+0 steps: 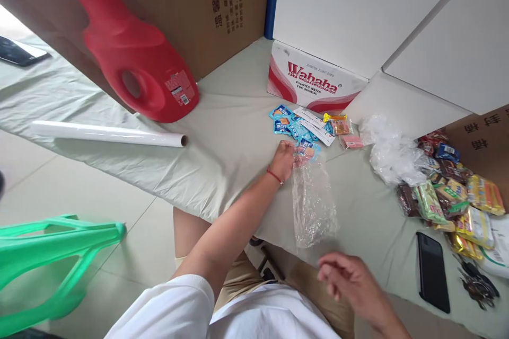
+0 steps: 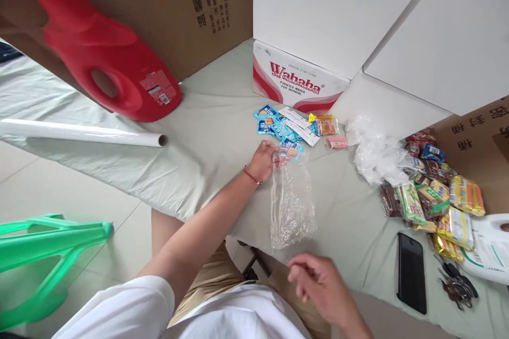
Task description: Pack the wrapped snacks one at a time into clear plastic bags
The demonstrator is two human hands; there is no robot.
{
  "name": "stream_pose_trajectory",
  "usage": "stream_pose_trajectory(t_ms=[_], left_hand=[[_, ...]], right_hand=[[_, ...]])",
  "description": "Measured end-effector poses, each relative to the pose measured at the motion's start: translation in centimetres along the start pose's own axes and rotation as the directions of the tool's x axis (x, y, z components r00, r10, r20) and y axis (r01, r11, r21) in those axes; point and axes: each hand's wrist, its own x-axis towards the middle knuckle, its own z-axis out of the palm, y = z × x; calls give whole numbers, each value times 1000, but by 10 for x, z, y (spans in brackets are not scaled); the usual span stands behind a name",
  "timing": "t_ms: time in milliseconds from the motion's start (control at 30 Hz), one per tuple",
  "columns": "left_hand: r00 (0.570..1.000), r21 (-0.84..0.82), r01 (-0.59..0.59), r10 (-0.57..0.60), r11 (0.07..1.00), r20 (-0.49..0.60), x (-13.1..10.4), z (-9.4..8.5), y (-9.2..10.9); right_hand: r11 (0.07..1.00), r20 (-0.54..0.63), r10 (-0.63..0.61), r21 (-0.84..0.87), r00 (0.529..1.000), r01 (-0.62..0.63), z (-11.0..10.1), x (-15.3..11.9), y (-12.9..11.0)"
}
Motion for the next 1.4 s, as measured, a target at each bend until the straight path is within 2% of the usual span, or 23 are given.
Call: stream_pose_trajectory(t_ms=[67, 133, 200, 267, 300, 367, 433, 600, 700, 767, 933, 1067, 1167, 1233, 1267, 1333, 1400], left_hand=[[997, 99, -72, 75, 993, -25, -1, 1, -6], [986, 210, -157, 166, 965, -26, -4, 3, -10], [977, 269, -207, 211, 941, 15, -8, 5, -12], [983, 223, -177, 158, 959, 99, -12, 6, -10], [981, 188, -144, 115, 972, 155, -14, 7, -9], [964, 124, -79, 44, 989, 263, -18, 7, -6], [947, 71, -46, 21, 996, 320, -19, 7, -4], [963, 1, -3, 3, 1000, 271, -16, 6, -2], [963, 23, 19, -24, 1000, 269, -15, 7, -4], [961, 43, 33, -43, 999, 272, -13, 7, -6], [978, 82, -12, -5, 997, 209, -8, 9, -7], [986, 103, -73, 56, 992, 157, -5, 12, -7], [976, 150, -216, 211, 965, 50, -7, 14, -3], [930, 196, -352, 365, 915, -35, -12, 14, 1], [904, 211, -408, 425, 888, -41, -16, 13, 3], [893, 198, -449, 443, 871, 80, -25, 12, 7], [896, 166, -380, 317, 910, 311, -35, 12, 9]], right_hand=[[995, -208, -88, 18, 974, 94, -29, 0, -15], [971, -482, -190, 33, 855, 235, -55, 15, -29], [938, -590, -259, 34, 765, 345, -72, 42, -42], [919, -598, -289, 45, 748, 391, -79, 73, -54], [915, -583, -292, 60, 758, 399, -79, 88, -60], [913, -533, -275, 117, 800, 391, -75, 113, -71], [908, -464, -241, 201, 852, 367, -70, 131, -81], [876, -259, -194, 389, 946, 286, -64, 153, -93], [878, -175, -190, 410, 966, 247, -65, 159, -91], [879, -180, -195, 405, 964, 253, -65, 162, -89], [876, -333, -232, 337, 914, 345, -68, 159, -90], [888, -400, -262, 256, 878, 382, -69, 152, -91], [875, -470, -307, 202, 828, 439, -66, 146, -91], [853, -544, -349, 152, 763, 499, -62, 142, -93], [840, -582, -373, 120, 723, 530, -60, 140, -95], [815, -636, -423, 45, 646, 577, -53, 134, -99], [799, -649, -475, -36, 594, 600, -44, 128, -105]])
